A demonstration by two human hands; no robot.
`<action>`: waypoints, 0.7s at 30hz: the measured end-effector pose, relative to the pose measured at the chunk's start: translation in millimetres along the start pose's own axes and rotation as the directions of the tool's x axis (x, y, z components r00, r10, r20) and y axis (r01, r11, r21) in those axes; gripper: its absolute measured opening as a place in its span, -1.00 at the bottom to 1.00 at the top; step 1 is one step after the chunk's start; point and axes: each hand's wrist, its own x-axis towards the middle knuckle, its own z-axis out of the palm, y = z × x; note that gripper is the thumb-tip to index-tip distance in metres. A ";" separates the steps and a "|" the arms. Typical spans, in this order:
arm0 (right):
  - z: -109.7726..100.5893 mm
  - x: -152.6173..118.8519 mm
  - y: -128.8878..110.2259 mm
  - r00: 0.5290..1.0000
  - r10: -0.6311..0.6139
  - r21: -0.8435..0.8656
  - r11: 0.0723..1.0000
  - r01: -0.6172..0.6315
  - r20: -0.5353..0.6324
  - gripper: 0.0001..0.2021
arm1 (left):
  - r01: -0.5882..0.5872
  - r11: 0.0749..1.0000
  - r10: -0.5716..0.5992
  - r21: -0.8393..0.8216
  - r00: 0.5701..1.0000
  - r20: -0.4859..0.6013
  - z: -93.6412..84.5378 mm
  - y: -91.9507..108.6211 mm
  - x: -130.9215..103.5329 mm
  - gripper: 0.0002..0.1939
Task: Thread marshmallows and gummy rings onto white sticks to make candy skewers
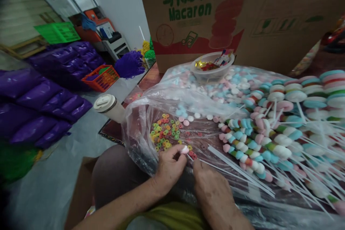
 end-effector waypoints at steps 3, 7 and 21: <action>4.9 5.8 1.1 1.000 -0.014 0.091 0.996 0.013 0.010 -0.70 | -0.046 0.999 0.043 0.023 0.994 0.099 1.7 6.6 -3.2 -0.74; 12.6 17.1 25.4 0.991 -0.032 0.295 0.953 0.069 -0.128 -0.74 | -0.093 0.987 0.073 0.131 0.986 0.151 -27.9 15.3 17.4 -0.78; -2.3 -1.6 10.1 0.999 -0.041 0.212 0.976 0.042 -0.005 -0.78 | 0.328 0.943 -0.318 -0.056 0.938 0.142 -51.1 5.5 40.4 -0.91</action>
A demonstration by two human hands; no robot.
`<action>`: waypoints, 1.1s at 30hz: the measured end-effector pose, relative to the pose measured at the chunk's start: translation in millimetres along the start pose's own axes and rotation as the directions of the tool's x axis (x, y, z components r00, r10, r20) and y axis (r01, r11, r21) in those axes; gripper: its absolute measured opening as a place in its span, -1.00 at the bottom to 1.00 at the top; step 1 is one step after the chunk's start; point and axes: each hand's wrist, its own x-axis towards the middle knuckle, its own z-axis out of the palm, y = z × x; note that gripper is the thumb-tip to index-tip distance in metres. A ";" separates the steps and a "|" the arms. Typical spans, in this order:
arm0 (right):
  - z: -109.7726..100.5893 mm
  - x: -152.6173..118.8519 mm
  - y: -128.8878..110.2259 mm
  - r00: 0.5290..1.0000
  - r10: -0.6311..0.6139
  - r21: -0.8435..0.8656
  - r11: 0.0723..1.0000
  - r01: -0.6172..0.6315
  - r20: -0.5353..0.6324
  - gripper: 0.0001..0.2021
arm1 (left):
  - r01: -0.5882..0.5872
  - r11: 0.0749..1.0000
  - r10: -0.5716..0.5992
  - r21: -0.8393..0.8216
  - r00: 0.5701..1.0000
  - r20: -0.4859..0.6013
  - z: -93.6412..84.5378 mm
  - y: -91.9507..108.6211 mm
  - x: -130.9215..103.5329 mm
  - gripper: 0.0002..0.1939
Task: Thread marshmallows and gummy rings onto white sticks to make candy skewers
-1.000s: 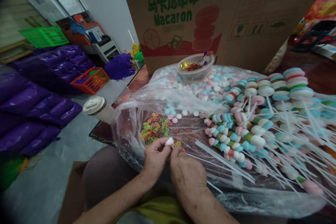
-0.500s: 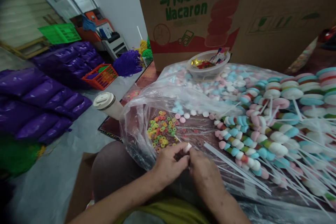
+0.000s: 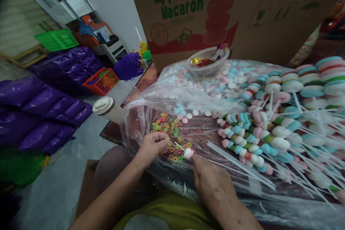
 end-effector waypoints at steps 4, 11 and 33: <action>-7.7 4.1 -10.8 0.999 -0.007 -0.051 0.999 0.010 0.046 -0.77 | 0.092 0.983 -0.096 -0.159 0.995 -0.017 8.1 -0.6 -5.4 -0.84; -7.0 0.5 -27.6 0.999 0.021 -0.140 0.990 -0.016 0.036 -0.70 | -0.258 0.904 0.262 0.341 0.964 0.035 28.3 -15.2 -30.6 -0.81; 6.2 -6.2 15.3 0.996 0.088 0.048 0.995 -0.088 0.008 -0.73 | -0.084 0.966 0.068 0.243 0.995 0.074 29.8 -13.2 17.2 -0.84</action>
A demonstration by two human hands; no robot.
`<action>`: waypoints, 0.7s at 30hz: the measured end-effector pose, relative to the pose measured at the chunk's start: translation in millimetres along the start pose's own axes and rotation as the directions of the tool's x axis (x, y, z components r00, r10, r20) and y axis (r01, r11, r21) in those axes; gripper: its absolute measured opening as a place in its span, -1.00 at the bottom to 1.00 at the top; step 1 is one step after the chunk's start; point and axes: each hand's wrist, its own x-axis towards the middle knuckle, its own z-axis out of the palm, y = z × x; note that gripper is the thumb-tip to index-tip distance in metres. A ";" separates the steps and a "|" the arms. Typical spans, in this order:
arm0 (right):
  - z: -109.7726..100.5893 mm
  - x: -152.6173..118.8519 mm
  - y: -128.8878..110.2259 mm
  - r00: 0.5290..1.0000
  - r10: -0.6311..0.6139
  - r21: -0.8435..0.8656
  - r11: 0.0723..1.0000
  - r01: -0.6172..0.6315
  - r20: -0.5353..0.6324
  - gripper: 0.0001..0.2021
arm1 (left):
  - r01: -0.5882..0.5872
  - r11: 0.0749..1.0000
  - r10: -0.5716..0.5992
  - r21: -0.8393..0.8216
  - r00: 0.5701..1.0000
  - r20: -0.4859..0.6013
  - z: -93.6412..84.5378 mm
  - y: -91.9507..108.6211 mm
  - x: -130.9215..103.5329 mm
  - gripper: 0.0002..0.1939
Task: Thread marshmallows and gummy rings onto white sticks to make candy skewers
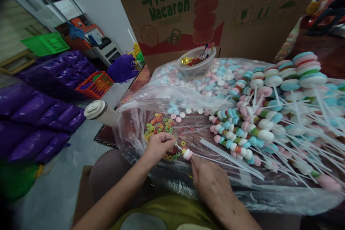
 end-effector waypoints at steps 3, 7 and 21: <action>-6.2 4.1 -7.3 0.999 0.027 -0.049 0.998 -0.025 0.042 -0.75 | -0.010 0.999 0.010 -0.037 1.000 0.014 0.5 -1.9 -2.6 -0.82; -11.1 2.0 -11.6 0.998 0.048 -0.094 0.995 -0.044 0.037 -0.75 | -0.075 0.995 0.075 0.068 0.997 -0.007 2.0 -4.1 -4.8 -0.83; -13.5 82.7 2.1 0.968 0.065 0.312 0.950 0.014 -0.243 -0.69 | -0.289 0.817 0.368 0.500 0.928 -0.064 -21.9 37.7 43.6 -0.73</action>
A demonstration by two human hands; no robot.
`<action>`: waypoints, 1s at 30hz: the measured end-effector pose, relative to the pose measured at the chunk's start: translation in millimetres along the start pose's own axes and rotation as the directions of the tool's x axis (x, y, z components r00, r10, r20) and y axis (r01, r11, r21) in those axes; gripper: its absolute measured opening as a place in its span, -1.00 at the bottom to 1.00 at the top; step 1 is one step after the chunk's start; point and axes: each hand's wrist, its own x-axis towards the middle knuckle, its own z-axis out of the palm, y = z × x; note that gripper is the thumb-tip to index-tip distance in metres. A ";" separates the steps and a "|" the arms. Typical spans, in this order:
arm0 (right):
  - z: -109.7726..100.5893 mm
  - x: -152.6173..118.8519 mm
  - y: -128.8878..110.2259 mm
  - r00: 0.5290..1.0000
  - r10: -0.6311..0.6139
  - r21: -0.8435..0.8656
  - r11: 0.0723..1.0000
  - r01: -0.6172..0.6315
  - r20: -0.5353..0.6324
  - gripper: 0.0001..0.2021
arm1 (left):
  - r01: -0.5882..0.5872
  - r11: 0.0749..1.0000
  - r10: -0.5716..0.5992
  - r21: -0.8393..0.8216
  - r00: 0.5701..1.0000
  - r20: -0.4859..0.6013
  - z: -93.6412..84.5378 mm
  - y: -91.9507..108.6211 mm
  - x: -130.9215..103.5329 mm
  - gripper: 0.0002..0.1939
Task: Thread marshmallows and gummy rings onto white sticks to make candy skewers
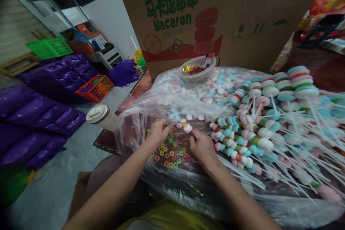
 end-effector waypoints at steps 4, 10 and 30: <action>11.9 48.8 -12.8 0.999 -0.016 0.079 0.997 0.012 0.040 -0.72 | -0.022 0.992 0.018 0.124 0.999 0.034 8.9 -7.0 35.2 -0.80; 9.0 49.7 -13.8 0.992 -0.068 0.282 0.959 0.034 0.111 -0.77 | 0.006 0.999 -0.004 0.040 0.999 -0.048 -1.4 -20.8 15.6 -0.80; -33.6 -28.5 -33.4 0.926 -0.126 0.905 0.294 -0.308 0.356 -0.74 | 0.200 0.381 -0.051 -0.903 0.979 0.195 -27.4 44.8 -60.3 -0.71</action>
